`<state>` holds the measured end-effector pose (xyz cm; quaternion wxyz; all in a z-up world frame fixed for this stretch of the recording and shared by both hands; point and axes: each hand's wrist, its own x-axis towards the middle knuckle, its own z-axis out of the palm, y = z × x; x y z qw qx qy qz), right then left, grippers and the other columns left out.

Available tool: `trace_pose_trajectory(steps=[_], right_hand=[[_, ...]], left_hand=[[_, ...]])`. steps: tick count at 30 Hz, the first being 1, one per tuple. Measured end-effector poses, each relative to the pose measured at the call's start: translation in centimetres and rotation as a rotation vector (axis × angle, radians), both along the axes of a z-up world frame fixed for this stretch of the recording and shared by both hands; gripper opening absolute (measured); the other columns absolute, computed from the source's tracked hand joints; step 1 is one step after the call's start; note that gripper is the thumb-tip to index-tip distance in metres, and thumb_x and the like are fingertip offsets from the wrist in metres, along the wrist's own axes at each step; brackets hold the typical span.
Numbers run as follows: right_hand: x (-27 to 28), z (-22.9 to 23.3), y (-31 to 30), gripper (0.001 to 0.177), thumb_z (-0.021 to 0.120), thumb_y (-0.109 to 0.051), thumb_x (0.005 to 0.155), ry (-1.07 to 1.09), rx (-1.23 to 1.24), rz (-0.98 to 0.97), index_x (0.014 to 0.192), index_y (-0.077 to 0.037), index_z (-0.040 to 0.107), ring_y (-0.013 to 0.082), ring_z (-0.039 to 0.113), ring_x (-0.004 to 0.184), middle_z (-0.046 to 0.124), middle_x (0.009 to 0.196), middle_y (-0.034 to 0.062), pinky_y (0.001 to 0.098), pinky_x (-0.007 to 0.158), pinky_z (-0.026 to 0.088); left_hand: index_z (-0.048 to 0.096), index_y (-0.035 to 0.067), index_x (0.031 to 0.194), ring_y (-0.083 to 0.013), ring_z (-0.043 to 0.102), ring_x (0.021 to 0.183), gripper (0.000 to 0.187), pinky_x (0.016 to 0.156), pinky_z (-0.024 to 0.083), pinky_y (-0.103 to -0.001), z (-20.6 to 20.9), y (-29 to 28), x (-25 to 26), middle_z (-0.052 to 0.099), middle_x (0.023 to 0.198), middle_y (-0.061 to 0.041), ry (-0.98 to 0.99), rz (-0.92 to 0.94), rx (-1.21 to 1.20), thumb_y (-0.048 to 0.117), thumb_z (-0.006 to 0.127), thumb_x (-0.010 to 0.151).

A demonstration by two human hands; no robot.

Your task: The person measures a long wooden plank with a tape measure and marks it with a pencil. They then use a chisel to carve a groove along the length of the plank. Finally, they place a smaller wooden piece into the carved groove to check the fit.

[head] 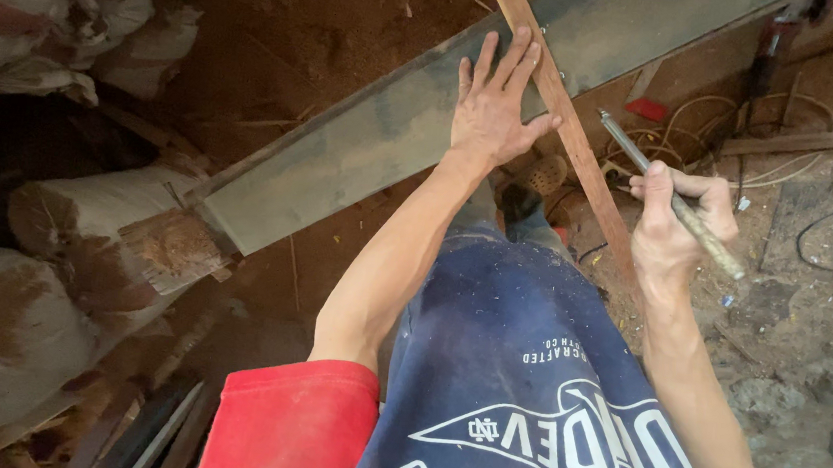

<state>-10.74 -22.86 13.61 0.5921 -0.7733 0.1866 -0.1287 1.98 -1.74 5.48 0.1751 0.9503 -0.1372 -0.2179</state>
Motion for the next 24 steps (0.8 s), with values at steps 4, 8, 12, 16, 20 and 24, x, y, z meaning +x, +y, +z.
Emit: trace_pose_trajectory(steps=[4, 8, 12, 16, 20, 24], right_hand=[[1.5, -0.5, 0.7, 0.021, 0.072, -0.004, 0.111, -0.071, 0.029, 0.031, 0.099, 0.006, 0.058, 0.0215, 0.078, 0.08, 0.074, 0.09, 0.0202, 0.0364, 0.072, 0.064], [2.8, -1.0, 1.5, 0.019, 0.073, -0.004, 0.11, -0.047, -0.024, 0.099, 0.103, 0.006, 0.059, 0.0199, 0.075, 0.083, 0.074, 0.092, 0.0195, 0.0325, 0.074, 0.063], [3.5, -0.7, 1.5, 0.018, 0.075, -0.005, 0.109, 0.042, 0.048, 0.076, 0.102, 0.005, 0.061, 0.0188, 0.076, 0.086, 0.075, 0.095, 0.0177, 0.0299, 0.079, 0.063], [4.0, 0.2, 1.6, 0.018, 0.073, -0.006, 0.108, 0.113, 0.094, 0.081, 0.102, 0.007, 0.062, 0.0182, 0.076, 0.086, 0.075, 0.095, 0.0168, 0.0306, 0.082, 0.064], [5.0, 0.9, 2.1, 0.015, 0.067, -0.006, 0.104, 0.165, 0.192, 0.082, 0.109, 0.007, 0.065, 0.0174, 0.076, 0.087, 0.075, 0.097, 0.0149, 0.0304, 0.082, 0.065], [5.8, 1.5, 2.2, 0.021, 0.063, -0.009, 0.103, 0.258, 0.25, 0.079, 0.114, 0.007, 0.07, 0.0166, 0.078, 0.09, 0.077, 0.099, 0.0124, 0.0279, 0.083, 0.066]], left_hand=[[0.025, 0.022, 0.162, -0.031, 0.006, 0.158, 0.099, 0.129, 0.012, -0.06, 0.0, 0.1, -0.1, 0.012, 0.169, 0.005, -0.017, -0.004, -0.002, 0.071, 0.068, 0.087], [0.027, 0.022, 0.162, -0.0318, 0.007, 0.158, 0.099, 0.129, 0.014, -0.06, -0.2, 0.2, -0.3, 0.013, 0.17, 0.005, -0.026, 0.012, -0.016, 0.068, 0.071, 0.087], [0.031, 0.02, 0.16, -0.0326, 0.01, 0.158, 0.099, 0.128, 0.017, -0.062, -0.4, 0.1, -0.2, 0.017, 0.169, 0.003, -0.057, 0.033, -0.046, 0.065, 0.076, 0.083], [0.033, 0.019, 0.158, -0.0338, 0.012, 0.157, 0.1, 0.126, 0.019, -0.064, -0.4, 0.2, -0.4, 0.02, 0.168, 0.002, -0.098, 0.048, -0.102, 0.062, 0.079, 0.08], [0.032, 0.02, 0.159, -0.0342, 0.012, 0.157, 0.102, 0.126, 0.019, -0.064, -0.1, 0.4, -0.3, 0.02, 0.168, 0.003, -0.088, 0.052, -0.117, 0.063, 0.079, 0.08], [0.026, 0.022, 0.16, -0.0334, 0.011, 0.157, 0.105, 0.128, 0.016, -0.062, 0.4, 0.3, -0.1, 0.018, 0.168, 0.003, -0.023, 0.044, -0.072, 0.065, 0.078, 0.08]])
